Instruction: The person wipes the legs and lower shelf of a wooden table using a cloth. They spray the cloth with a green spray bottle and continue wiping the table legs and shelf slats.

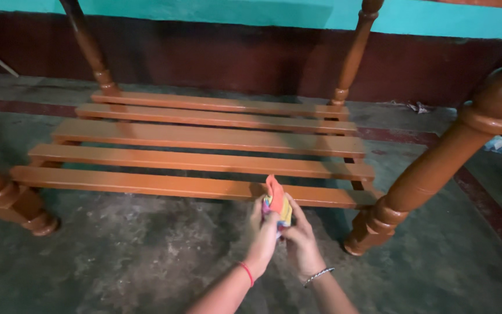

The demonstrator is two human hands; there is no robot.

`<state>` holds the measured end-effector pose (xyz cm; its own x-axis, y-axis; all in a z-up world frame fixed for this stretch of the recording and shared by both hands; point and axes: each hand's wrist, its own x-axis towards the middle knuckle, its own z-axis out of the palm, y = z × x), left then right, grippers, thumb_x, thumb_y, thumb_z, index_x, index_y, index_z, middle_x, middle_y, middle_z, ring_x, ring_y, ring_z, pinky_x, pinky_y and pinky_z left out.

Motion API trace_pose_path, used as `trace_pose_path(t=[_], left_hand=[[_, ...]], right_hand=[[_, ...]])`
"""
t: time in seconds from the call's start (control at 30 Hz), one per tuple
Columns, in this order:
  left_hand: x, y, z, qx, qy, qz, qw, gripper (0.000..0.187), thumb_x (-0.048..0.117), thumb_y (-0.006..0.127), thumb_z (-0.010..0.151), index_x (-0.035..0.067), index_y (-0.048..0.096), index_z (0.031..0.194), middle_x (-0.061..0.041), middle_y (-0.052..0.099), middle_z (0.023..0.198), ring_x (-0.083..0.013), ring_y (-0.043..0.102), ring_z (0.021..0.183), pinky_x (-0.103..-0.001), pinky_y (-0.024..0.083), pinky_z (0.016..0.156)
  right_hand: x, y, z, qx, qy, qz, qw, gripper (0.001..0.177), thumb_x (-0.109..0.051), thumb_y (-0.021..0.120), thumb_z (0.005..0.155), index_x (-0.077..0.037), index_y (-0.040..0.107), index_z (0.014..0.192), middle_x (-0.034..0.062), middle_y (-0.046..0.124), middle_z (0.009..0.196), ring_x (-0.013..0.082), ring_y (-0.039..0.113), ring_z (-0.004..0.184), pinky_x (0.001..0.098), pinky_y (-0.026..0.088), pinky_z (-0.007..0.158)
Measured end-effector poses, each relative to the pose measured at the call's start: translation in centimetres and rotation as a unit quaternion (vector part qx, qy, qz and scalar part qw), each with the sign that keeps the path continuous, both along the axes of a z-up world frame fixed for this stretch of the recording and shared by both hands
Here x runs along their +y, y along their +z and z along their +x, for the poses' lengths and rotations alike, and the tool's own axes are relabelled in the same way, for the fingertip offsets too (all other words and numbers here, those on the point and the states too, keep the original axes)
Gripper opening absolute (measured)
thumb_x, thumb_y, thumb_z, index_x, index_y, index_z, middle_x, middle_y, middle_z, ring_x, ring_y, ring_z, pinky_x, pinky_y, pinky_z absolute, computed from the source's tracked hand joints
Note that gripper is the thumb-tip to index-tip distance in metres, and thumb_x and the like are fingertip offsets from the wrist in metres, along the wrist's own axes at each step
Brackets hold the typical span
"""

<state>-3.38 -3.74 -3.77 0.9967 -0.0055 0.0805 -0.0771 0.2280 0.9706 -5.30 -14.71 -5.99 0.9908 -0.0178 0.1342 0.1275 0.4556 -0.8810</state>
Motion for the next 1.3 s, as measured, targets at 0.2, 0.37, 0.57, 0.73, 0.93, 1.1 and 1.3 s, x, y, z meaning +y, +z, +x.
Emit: trace_pose_path(t=[0.2,0.37,0.57,0.73,0.93,1.1,1.3], left_hand=[[1.1,3.2,-0.1,-0.025,0.053,0.141,0.988,0.055,0.018,0.073,0.080,0.009,0.056,0.132,-0.011,0.061,0.125,-0.0252,0.064,0.115,-0.037,0.051,0.097],[1.1,5.4,-1.9,-0.255,0.156,0.265,0.917,0.059,0.013,0.078,0.077,0.006,0.056,0.131,-0.017,0.058,0.133,-0.0396,0.051,0.129,-0.049,0.043,0.107],[-1.9,4.7,-3.7,-0.248,0.144,0.328,0.900,0.057,0.012,0.080,0.076,0.016,0.061,0.130,-0.016,0.059,0.122,-0.0392,0.058,0.116,-0.049,0.045,0.096],[-1.5,5.6,-0.6,-0.254,0.117,0.289,0.916,0.058,0.006,0.076,0.078,0.017,0.058,0.132,-0.014,0.058,0.122,-0.0387,0.061,0.114,-0.046,0.054,0.090],[-2.0,6.2,3.5,-0.234,0.065,0.455,0.857,0.047,0.006,0.078,0.070,0.019,0.068,0.114,-0.010,0.060,0.123,-0.0391,0.059,0.112,-0.048,0.052,0.090],[-4.4,3.3,5.4,-0.336,0.079,0.538,0.769,0.035,0.024,0.075,0.070,0.020,0.072,0.105,-0.010,0.062,0.124,-0.0372,0.056,0.116,-0.055,0.046,0.095],[-5.3,0.7,6.0,-0.322,0.019,0.582,0.746,0.034,0.026,0.070,0.085,0.017,0.074,0.118,-0.010,0.065,0.112,-0.0345,0.058,0.109,-0.054,0.045,0.096]], right_hand=[[-0.2,4.8,-0.9,0.155,-0.066,0.005,0.986,0.059,-0.025,0.050,0.095,-0.016,0.047,0.153,0.0048,0.059,0.141,0.0209,0.060,0.124,0.0409,0.048,0.103],[0.0,3.9,-0.7,0.168,-0.036,0.144,0.975,0.046,-0.025,0.050,0.095,-0.013,0.057,0.139,0.0078,0.066,0.128,0.0220,0.063,0.113,0.0419,0.048,0.098],[-1.3,0.0,1.0,0.202,-0.046,0.219,0.954,0.047,-0.041,0.042,0.103,-0.004,0.060,0.127,0.0153,0.067,0.120,0.0300,0.063,0.112,0.0467,0.047,0.103],[-5.0,1.0,2.4,0.049,-0.161,-0.327,0.930,0.065,-0.052,0.021,0.105,-0.014,0.053,0.147,0.0117,0.045,0.149,0.0252,0.038,0.143,0.0458,0.023,0.122],[-8.8,0.9,3.4,0.040,-0.197,-0.808,0.554,0.069,-0.046,0.057,0.094,-0.013,0.039,0.152,0.0107,0.030,0.161,0.0286,0.022,0.154,0.0577,0.013,0.122],[-8.7,0.8,2.2,0.017,-0.161,-0.817,0.553,0.117,-0.031,0.079,0.060,-0.012,0.024,0.161,0.0123,0.023,0.168,0.0313,0.018,0.151,0.0541,0.014,0.121],[-8.8,-0.2,2.3,-0.023,-0.214,-0.793,0.570,0.109,-0.022,0.083,0.061,-0.012,0.030,0.155,0.0108,0.030,0.162,0.0314,0.025,0.151,0.0540,0.017,0.123]])
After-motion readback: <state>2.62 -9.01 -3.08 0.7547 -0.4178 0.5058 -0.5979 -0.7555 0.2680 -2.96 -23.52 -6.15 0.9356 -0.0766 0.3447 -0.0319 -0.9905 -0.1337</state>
